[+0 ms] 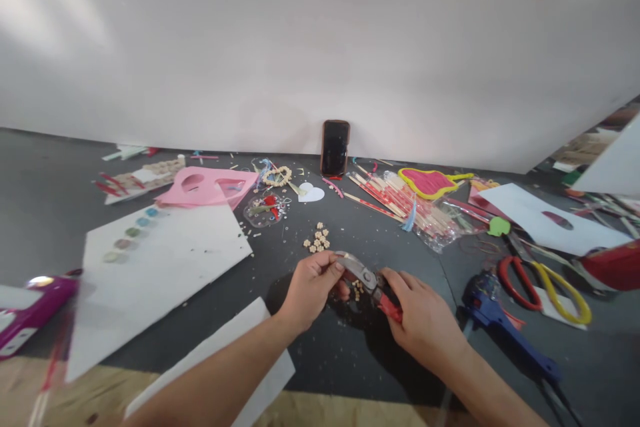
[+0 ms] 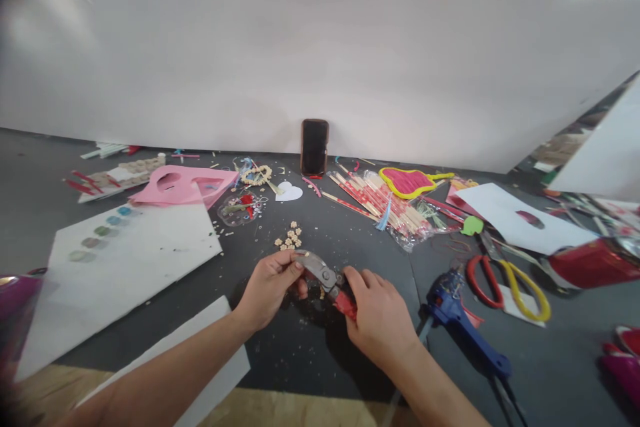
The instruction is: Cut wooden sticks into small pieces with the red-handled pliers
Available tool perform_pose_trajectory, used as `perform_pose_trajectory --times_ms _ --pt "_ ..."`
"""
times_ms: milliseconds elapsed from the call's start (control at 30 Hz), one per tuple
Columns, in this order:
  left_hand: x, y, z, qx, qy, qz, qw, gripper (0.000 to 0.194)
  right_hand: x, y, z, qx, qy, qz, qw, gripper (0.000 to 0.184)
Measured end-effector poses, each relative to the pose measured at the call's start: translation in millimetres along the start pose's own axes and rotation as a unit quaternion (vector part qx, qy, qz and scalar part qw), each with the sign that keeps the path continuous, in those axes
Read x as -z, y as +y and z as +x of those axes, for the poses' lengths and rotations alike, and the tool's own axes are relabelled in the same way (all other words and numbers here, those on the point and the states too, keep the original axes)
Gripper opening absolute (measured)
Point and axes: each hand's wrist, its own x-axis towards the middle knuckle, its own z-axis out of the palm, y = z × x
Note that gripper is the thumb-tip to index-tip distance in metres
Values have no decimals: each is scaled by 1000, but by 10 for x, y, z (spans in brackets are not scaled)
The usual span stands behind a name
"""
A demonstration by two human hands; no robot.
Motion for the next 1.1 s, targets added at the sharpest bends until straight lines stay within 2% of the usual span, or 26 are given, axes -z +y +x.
perform_pose_trajectory --times_ms 233,400,767,1100 --pt "15 35 23 -14 29 -18 999 17 -27 -13 23 0 22 -7 1000 49" --pt "23 44 6 -15 12 17 1000 17 -8 -17 25 15 21 -3 1000 54" --pt "40 3 20 -20 -3 38 999 18 -13 22 20 24 -2 25 999 49" --pt "-23 10 4 -7 3 -31 999 18 -32 -5 6 -8 -10 9 1000 43"
